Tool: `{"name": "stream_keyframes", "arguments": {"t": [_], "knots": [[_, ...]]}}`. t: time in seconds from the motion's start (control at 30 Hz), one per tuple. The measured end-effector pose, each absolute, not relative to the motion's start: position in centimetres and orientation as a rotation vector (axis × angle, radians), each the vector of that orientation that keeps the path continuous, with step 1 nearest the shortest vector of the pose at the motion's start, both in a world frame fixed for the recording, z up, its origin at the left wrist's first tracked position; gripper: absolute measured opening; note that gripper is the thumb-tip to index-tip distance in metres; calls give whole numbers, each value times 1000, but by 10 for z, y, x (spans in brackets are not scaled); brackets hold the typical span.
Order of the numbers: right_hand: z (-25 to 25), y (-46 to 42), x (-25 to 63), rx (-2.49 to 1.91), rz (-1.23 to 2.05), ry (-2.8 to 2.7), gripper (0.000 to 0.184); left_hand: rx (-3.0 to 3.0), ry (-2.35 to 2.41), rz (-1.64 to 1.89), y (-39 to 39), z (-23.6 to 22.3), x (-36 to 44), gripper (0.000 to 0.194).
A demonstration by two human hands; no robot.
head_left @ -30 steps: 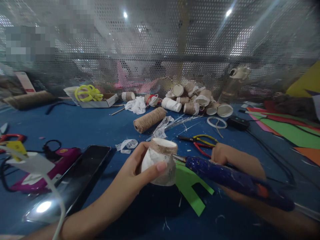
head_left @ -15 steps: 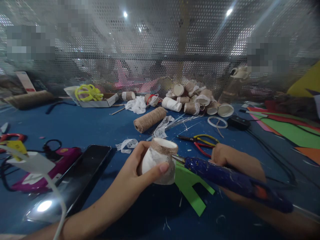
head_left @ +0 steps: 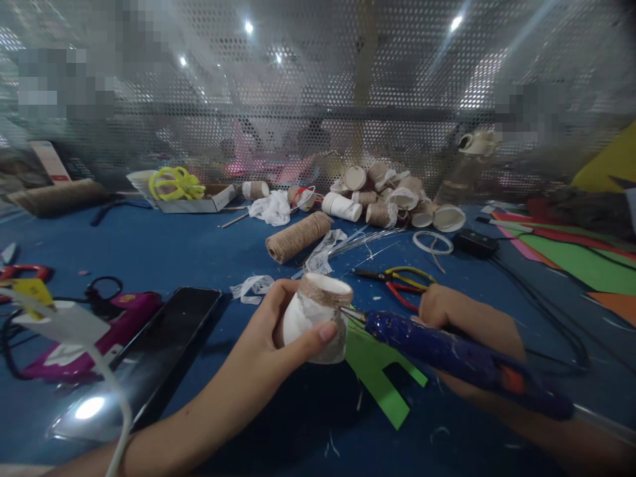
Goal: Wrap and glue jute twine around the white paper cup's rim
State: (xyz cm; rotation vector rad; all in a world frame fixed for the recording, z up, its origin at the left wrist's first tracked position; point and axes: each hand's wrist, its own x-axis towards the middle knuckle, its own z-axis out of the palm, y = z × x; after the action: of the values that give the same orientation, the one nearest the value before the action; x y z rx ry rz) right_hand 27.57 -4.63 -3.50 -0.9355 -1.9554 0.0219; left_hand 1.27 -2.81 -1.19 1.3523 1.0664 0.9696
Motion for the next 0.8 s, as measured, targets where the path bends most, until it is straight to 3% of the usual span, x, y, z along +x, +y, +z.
{"name": "stream_keyframes", "arguments": {"t": [0.53, 0.8], "knots": [[-33, -49, 273, -986, 15, -1986, 30, 1384, 1087, 993, -27, -12, 14, 34], [-40, -47, 280, -976, 45, -1981, 27, 1344, 1092, 961, -28, -12, 12, 44]]}}
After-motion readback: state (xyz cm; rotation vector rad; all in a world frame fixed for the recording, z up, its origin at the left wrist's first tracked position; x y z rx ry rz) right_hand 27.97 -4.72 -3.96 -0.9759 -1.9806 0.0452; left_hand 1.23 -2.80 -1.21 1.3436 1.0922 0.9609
